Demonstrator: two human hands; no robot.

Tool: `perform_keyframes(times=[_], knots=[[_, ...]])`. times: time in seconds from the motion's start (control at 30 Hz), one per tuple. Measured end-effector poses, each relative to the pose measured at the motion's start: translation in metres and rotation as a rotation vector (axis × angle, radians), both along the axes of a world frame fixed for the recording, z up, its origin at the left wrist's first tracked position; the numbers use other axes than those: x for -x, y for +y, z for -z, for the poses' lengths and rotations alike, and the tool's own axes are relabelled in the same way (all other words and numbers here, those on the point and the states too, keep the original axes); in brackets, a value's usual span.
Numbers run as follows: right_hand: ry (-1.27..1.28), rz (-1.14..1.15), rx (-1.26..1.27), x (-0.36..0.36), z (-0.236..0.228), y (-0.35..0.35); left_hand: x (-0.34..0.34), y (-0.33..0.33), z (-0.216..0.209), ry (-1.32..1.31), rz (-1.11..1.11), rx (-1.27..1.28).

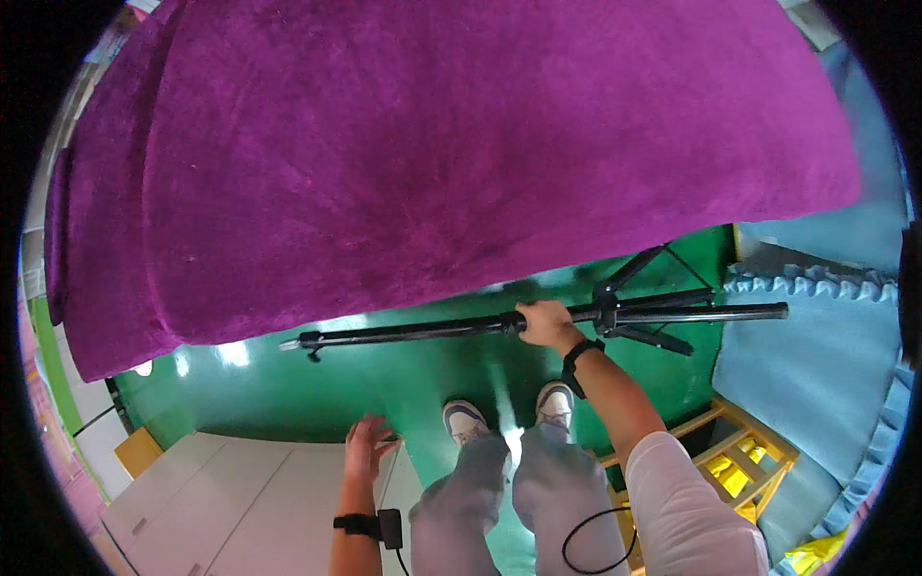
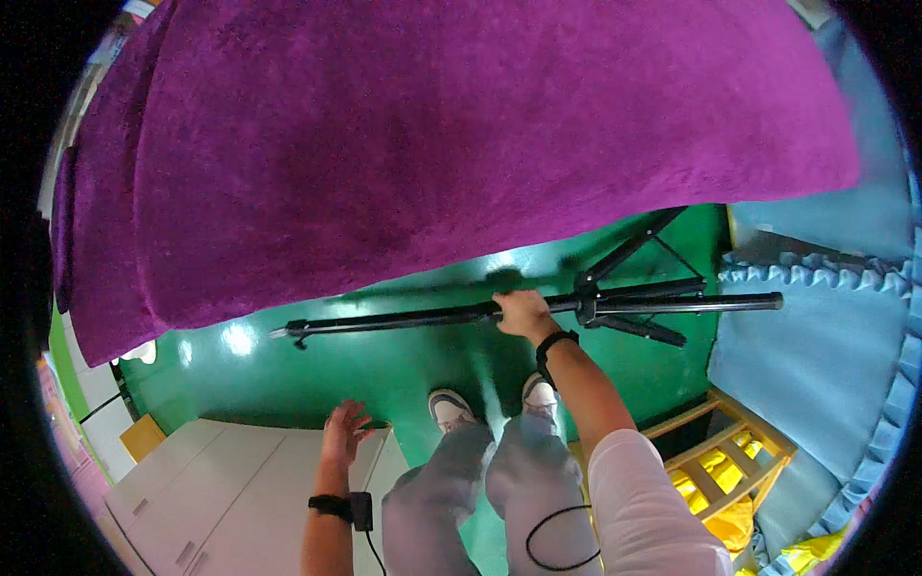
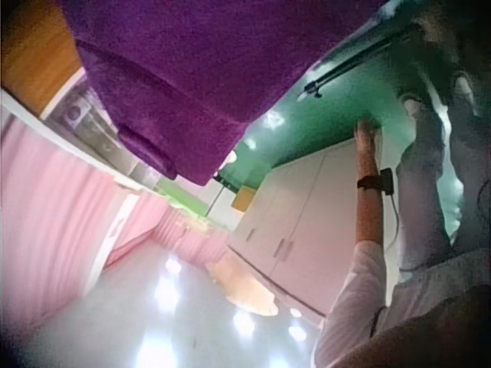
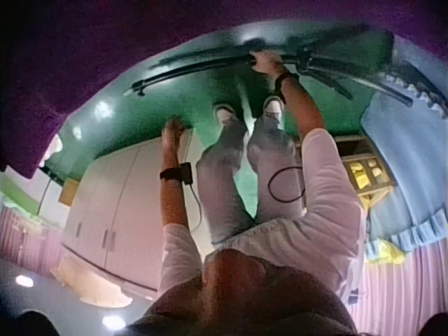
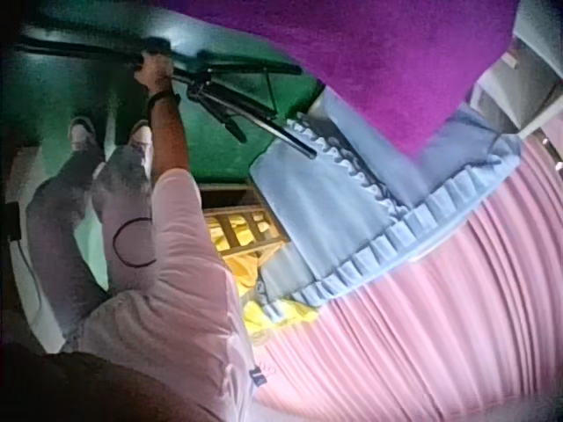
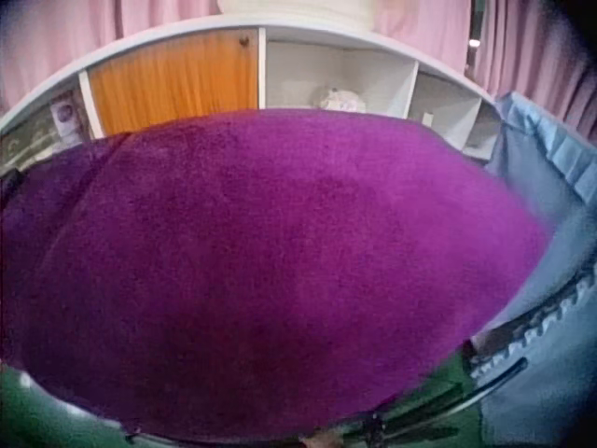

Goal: The person moves a wooden table, carries a baby bathtub and places a plastic liner inside it, then picks up a tripod and several plastic poles from the floor.

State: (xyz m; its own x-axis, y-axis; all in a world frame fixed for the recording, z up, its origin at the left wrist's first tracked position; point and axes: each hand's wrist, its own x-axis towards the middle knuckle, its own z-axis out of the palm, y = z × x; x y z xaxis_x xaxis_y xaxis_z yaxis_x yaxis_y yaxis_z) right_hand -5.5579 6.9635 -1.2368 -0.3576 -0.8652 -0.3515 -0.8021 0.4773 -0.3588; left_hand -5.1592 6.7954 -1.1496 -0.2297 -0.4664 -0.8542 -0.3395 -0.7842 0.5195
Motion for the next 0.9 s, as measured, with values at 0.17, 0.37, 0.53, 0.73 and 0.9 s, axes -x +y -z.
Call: perform_keyframes(times=[0.17,0.37,0.53,0.73,0.9], knots=[[-0.091,-0.071,0.060,-0.049,-0.121,0.028,0.038,0.005,-0.088,0.100,-0.274,0.068],[-0.307,-0.130,0.243,-0.130,-0.272,0.057,0.007,0.032,-0.273,0.703,-0.793,0.118],[-0.538,-0.149,0.296,-0.173,-0.422,0.080,-0.015,0.074,-0.435,0.692,-0.769,0.241],[-0.866,-0.140,0.331,-0.184,-0.490,0.108,-0.022,0.148,-0.618,0.764,-0.665,0.459],[-0.849,-0.323,0.444,-0.200,-0.559,0.113,-0.041,0.227,-0.682,0.676,-0.526,0.686]])
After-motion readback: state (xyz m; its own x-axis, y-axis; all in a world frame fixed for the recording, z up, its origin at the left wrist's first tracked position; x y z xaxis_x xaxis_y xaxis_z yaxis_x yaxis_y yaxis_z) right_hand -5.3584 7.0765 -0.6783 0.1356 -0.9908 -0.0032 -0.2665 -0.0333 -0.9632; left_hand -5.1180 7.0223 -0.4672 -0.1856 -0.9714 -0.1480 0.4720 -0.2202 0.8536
